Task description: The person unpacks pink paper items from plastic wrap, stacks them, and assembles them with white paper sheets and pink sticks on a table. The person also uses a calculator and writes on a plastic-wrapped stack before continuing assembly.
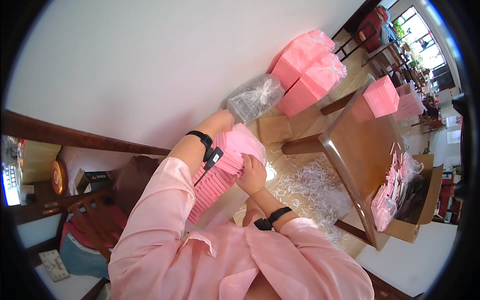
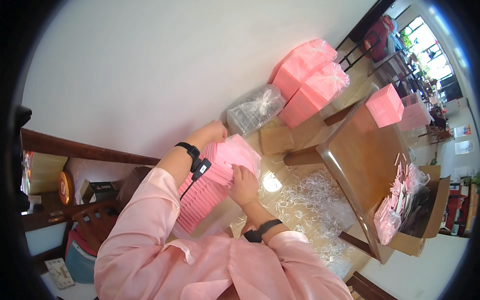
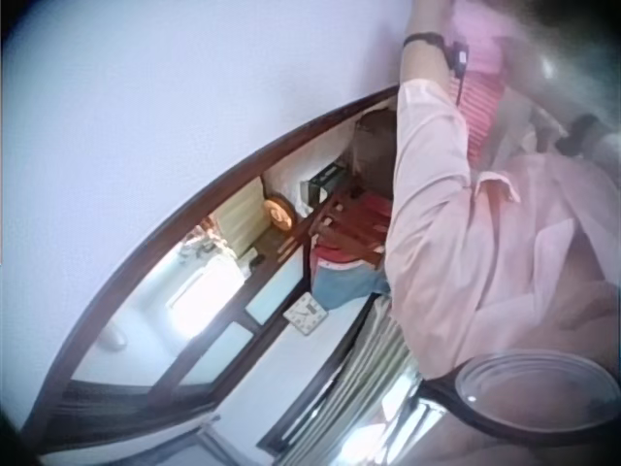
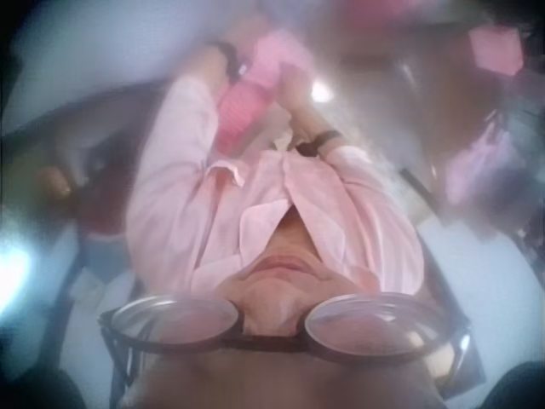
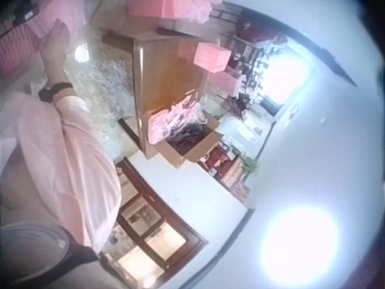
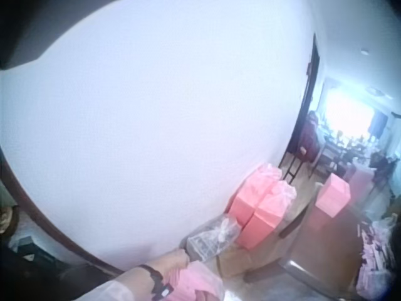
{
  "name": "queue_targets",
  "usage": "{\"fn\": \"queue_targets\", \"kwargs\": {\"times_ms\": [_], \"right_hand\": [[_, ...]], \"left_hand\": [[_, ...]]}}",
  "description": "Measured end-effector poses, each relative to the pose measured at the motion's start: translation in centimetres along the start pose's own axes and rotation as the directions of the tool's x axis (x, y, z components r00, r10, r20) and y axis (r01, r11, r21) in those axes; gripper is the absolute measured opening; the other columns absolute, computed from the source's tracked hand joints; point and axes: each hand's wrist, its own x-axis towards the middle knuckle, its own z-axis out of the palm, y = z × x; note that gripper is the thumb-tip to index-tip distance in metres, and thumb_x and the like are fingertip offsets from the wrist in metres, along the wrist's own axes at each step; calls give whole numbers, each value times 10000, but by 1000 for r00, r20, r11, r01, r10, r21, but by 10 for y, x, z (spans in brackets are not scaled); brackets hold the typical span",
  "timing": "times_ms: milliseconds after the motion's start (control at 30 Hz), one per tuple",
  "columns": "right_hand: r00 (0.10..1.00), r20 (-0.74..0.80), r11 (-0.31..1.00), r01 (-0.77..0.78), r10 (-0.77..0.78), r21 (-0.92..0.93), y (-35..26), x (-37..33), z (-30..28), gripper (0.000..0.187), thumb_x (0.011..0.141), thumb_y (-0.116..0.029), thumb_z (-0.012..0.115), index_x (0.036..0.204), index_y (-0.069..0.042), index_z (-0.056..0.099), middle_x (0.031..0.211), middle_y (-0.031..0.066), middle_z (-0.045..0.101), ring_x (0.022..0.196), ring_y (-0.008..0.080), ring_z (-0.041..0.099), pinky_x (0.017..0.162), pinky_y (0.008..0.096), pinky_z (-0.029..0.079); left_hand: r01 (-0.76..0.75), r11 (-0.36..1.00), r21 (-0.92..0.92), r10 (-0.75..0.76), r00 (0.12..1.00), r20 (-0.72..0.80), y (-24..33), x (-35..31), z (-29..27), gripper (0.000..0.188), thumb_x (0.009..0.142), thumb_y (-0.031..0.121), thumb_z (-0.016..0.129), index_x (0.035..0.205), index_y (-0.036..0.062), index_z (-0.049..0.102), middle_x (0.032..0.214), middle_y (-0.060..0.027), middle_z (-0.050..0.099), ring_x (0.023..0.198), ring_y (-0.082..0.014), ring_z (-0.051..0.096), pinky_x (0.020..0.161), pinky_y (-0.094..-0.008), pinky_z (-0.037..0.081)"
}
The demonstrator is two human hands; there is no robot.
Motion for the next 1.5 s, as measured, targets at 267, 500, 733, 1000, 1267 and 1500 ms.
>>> {"fn": "queue_targets", "kwargs": {"times_ms": [267, 500, 733, 1000, 1267, 1500], "right_hand": [[999, -29, 999, 31, -31, 19, 1, 6, 6, 771, 594, -163, 826, 1303, -115, 528, 1135, 112, 592, 996, 332, 619, 870, 432, 503], [974, 75, 963, -199, 215, -183, 8, 31, 23, 708, 706, -204, 775, 1340, -83, 484, 1053, 149, 576, 956, 341, 626, 774, 462, 511], [857, 351, 924, -370, 378, -92, 41, 83, 54, 855, 723, -345, 799, 1417, -47, 398, 1287, 247, 538, 1161, 432, 567, 975, 523, 469], [987, 154, 998, -36, 44, -54, 19, 62, 55, 906, 702, -367, 821, 1449, -60, 411, 1518, 255, 335, 1403, 459, 321, 1140, 582, 276], [801, 324, 859, 502, -504, 95, -16, 38, 73, 628, 822, -311, 728, 1355, -52, 518, 1493, 225, 408, 1427, 400, 328, 1161, 608, 219], [501, 711, 772, 629, -494, 93, -81, 109, 154, 616, 849, -407, 686, 1330, -49, 549, 1408, 189, 532, 1357, 333, 447, 1133, 564, 288]], "left_hand": [[-157, 946, -283, 62, 946, -317, -12, -8, -13, 159, 902, 93, 550, 1040, 37, 604, 1006, -206, 697, 956, -415, 653, 805, -488, 497], [-440, 853, -281, 203, 775, -598, 17, -40, -42, 65, 953, 92, 469, 987, 60, 514, 857, -220, 637, 810, -423, 600, 716, -469, 460], [-409, 839, -360, 88, 754, -651, 16, -71, -37, 45, 947, 94, 491, 956, 54, 508, 829, -203, 606, 804, -408, 587, 700, -458, 452], [-353, 708, -611, -581, 200, -789, 4, -170, 50, 97, 951, 117, 600, 994, 30, 594, 882, -152, 659, 844, -322, 659, 756, -406, 517], [13, 675, -737, -711, 278, -646, 89, -255, 205, 152, 893, 116, 647, 1016, 28, 628, 888, -147, 654, 824, -324, 655, 756, -423, 529], [38, 543, -839, -629, 680, -377, 138, -214, 221, 319, 848, 143, 658, 1124, -9, 606, 1050, -185, 622, 1033, -393, 587, 917, -484, 475]]}}
